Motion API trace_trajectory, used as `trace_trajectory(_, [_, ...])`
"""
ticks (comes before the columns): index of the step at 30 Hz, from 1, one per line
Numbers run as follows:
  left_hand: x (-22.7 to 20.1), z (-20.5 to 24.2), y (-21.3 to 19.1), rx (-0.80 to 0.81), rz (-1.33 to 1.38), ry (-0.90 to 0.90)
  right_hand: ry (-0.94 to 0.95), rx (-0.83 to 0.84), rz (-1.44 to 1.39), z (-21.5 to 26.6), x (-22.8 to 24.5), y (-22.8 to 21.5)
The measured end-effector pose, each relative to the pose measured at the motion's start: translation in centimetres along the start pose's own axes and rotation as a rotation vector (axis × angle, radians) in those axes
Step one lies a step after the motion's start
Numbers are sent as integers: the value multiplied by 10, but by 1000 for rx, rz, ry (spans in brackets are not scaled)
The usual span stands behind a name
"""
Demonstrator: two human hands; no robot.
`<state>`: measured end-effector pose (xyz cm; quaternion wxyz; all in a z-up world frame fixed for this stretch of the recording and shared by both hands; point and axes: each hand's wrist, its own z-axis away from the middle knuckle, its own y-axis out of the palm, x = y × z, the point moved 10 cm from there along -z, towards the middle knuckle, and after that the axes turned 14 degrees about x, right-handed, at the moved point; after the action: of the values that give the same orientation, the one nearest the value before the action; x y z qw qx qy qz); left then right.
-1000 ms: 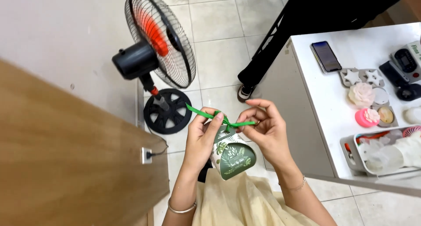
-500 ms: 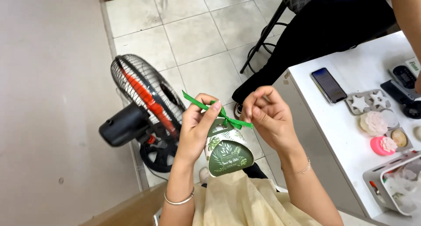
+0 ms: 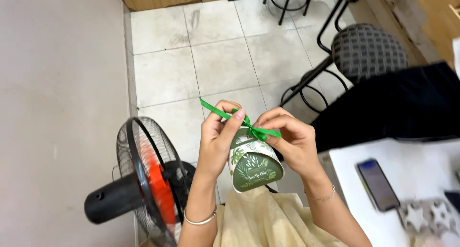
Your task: The person arranges and organizes small green gift boxes into a grid on a workbench.
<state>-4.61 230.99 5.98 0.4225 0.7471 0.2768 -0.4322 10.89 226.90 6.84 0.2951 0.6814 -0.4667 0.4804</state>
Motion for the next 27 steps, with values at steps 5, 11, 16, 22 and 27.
trace_trajectory(5, [17,-59,-16,-56,4,-10,5,20,-139,-49,-19,-44])
trace_trajectory(11, [30,-130,-38,-47,13,1,34,-46,-89,-101,-44,-88])
trace_trajectory(16, [49,-204,-65,26,49,-85,34,-135,16,-156,-63,-132])
trace_trajectory(22, [70,-311,-116,134,92,-193,86,-132,377,-254,-72,-177])
trace_trajectory(27, [58,-407,-149,245,58,-177,125,-138,760,-340,-69,-209])
